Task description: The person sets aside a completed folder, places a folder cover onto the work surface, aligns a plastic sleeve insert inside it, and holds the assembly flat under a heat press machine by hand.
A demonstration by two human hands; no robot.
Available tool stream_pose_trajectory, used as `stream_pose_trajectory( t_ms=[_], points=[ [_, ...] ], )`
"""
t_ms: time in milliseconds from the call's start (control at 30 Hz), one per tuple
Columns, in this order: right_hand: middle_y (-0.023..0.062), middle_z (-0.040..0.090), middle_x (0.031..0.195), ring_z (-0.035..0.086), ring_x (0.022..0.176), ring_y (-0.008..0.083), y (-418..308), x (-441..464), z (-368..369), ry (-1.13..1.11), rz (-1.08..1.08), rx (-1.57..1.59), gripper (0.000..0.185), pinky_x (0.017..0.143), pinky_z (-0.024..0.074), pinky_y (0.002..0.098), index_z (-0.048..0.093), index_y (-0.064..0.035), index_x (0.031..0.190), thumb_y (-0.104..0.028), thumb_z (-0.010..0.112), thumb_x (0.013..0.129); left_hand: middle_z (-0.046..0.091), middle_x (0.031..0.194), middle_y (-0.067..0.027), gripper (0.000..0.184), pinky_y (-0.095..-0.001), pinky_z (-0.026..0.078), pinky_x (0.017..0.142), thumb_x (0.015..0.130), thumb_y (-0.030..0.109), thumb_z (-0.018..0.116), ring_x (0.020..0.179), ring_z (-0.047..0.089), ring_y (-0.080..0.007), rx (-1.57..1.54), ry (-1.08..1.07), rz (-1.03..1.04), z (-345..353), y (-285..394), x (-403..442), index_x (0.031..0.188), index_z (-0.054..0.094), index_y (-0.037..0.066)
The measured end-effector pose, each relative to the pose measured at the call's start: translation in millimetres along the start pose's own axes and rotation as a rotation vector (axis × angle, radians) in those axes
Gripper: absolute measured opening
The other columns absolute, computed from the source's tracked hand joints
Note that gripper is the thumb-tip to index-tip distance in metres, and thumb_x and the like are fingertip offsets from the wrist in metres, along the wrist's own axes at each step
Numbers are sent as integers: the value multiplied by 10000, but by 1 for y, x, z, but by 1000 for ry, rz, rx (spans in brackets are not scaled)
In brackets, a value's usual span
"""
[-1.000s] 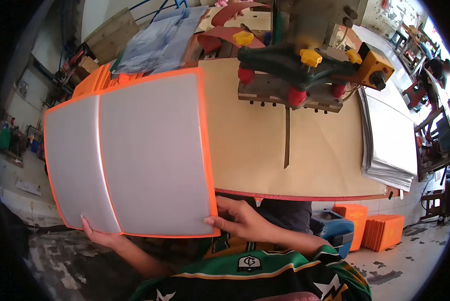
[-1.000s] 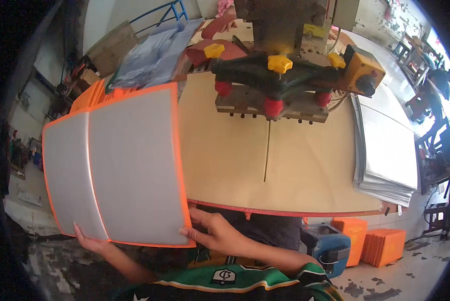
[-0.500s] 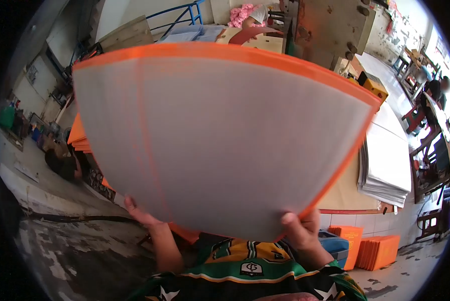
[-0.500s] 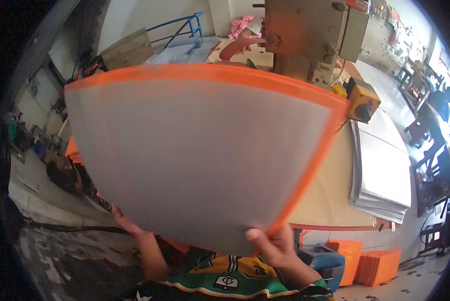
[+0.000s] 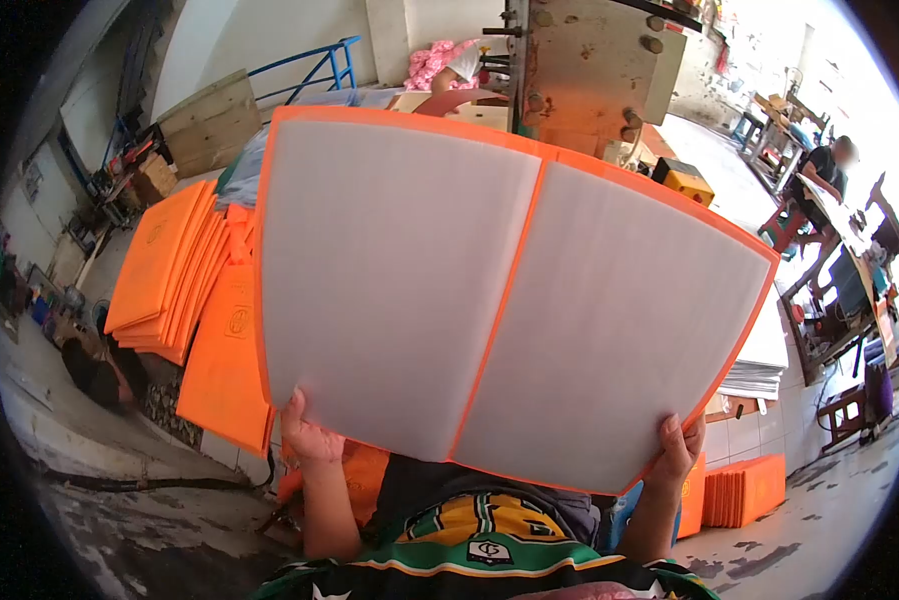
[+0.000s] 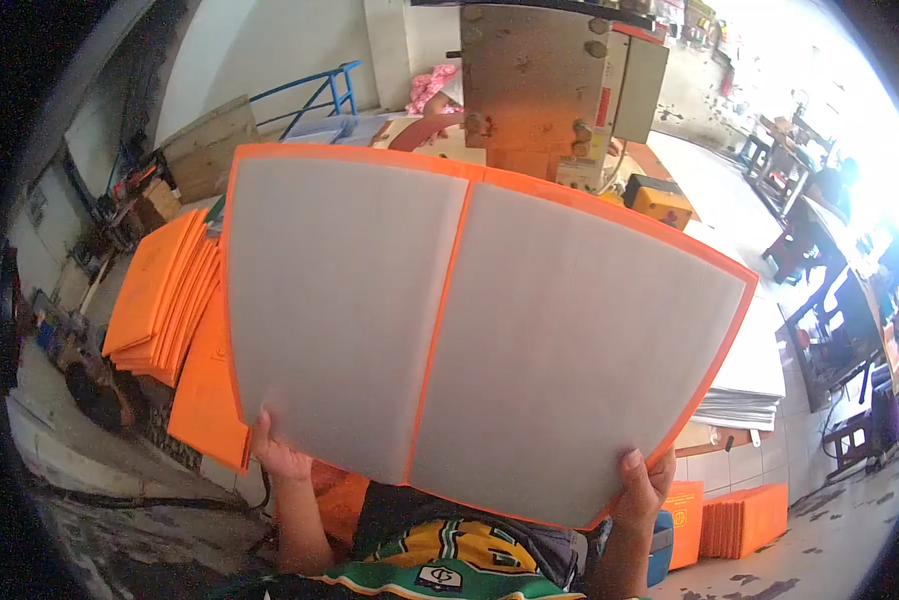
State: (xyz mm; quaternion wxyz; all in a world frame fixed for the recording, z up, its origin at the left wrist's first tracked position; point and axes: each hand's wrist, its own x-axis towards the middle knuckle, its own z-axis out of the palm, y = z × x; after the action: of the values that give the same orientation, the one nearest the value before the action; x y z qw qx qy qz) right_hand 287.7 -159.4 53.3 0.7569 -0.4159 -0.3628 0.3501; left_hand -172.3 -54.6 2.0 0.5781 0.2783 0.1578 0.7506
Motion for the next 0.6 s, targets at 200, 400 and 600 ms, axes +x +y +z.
stream_pose_trajectory(
  t_ms=[200, 400, 600],
  points=[
    [136, 705, 1262, 692, 1117, 232, 1, 8, -23, 15, -60, -64, 642, 1003, 552, 395, 540, 31, 1440, -285, 784, 938, 666, 1425, -130, 536, -532, 506, 1121, 1008, 289, 695, 1313, 635, -336, 59, -26, -72, -52, 18, -2, 1454, 594, 10],
    [105, 693, 1236, 657, 1077, 186, -4, 16, -34, 2, -47, -67, 645, 949, 512, 336, 553, 57, 1411, -286, 797, 922, 670, 1397, -168, 651, -548, 573, 1051, 947, 303, 782, 1257, 675, -375, 270, -116, -81, -62, 51, -2, 1463, 562, -27],
    [104, 711, 1206, 672, 1047, 185, -10, 20, -43, -8, -78, -103, 684, 944, 519, 337, 551, 62, 1412, -311, 822, 907, 692, 1282, -149, 764, -428, 570, 986, 812, 292, 919, 1155, 697, -293, 469, -170, -203, -43, 60, -2, 1395, 575, -62]
  ],
)
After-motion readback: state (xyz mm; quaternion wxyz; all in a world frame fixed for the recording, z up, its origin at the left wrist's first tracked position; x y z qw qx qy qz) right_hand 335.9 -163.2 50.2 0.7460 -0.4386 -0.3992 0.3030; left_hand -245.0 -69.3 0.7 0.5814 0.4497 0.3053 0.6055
